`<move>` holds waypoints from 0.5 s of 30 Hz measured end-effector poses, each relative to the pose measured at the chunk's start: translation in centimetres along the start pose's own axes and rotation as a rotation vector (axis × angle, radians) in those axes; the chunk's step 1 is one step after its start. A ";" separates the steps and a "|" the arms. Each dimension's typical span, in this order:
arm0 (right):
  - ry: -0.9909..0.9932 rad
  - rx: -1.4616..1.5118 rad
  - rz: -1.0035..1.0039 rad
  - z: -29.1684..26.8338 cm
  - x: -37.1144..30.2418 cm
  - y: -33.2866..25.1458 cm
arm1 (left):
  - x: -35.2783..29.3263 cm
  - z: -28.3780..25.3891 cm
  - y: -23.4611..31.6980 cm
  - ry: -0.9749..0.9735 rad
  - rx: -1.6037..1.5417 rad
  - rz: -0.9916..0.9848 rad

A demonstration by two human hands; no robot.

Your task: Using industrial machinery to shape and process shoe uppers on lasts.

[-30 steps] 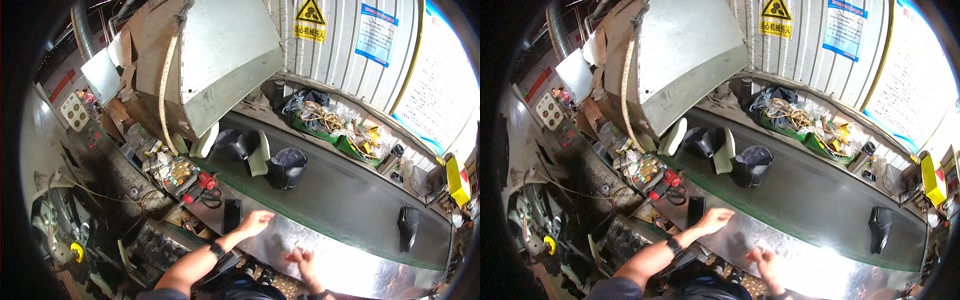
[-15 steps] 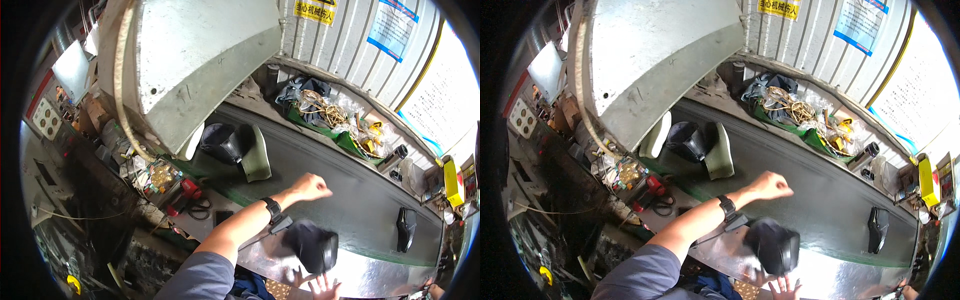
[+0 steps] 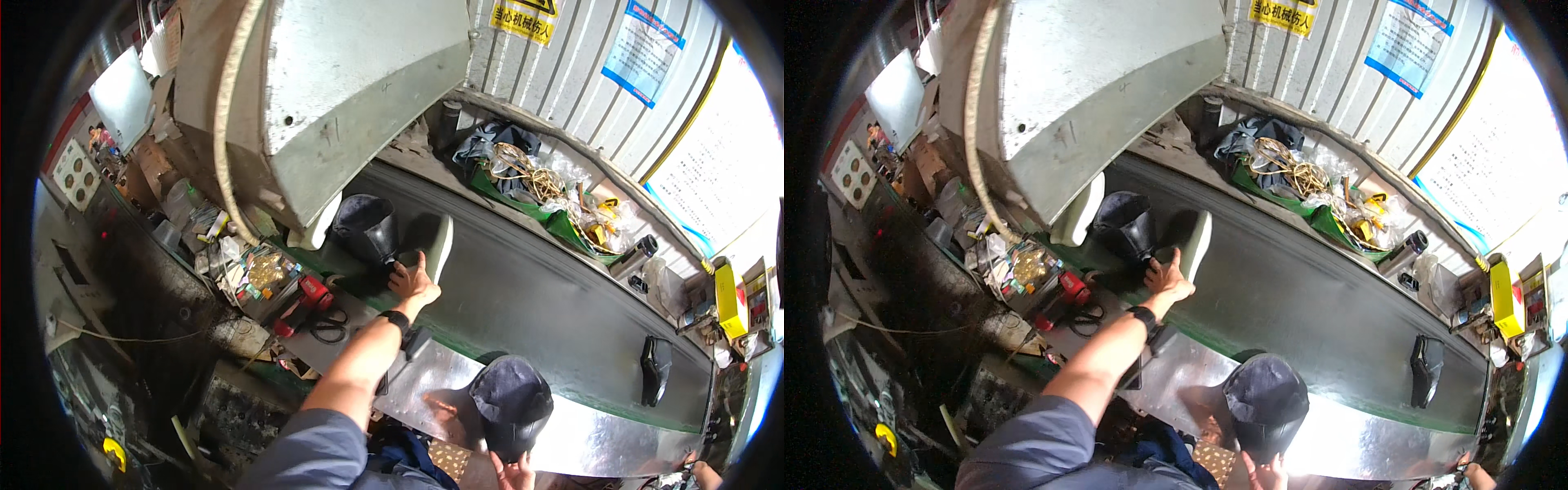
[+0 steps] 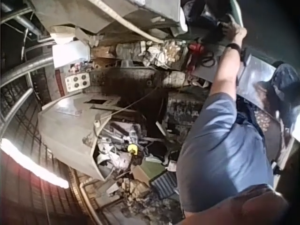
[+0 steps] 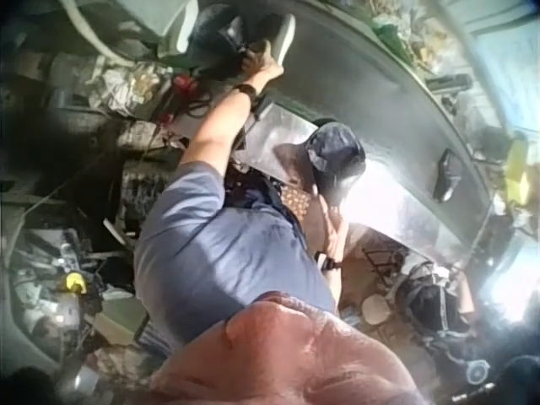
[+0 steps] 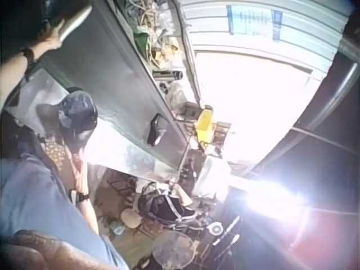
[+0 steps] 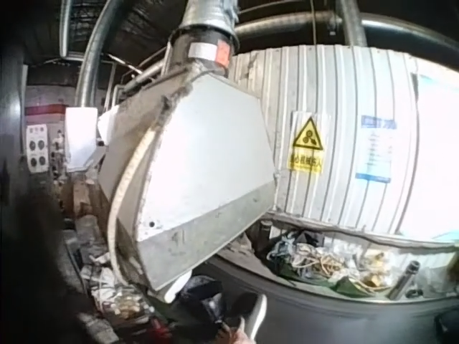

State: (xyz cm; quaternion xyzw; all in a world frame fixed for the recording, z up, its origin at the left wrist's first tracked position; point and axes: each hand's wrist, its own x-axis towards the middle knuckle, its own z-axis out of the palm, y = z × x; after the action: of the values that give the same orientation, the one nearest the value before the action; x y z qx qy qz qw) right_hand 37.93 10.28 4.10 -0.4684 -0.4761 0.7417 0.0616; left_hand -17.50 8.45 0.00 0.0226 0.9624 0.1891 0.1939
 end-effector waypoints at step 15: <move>0.050 0.690 -0.221 -5.0 3.9 -3.8 | -31.5 4.6 -6.9 0.250 0.252 1.777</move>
State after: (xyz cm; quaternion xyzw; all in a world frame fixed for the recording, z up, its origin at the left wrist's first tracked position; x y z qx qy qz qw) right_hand 38.22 17.68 3.93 -0.3836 -0.2439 0.8359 0.3076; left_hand 13.58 0.04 5.01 0.7573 0.6180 0.1633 -0.1335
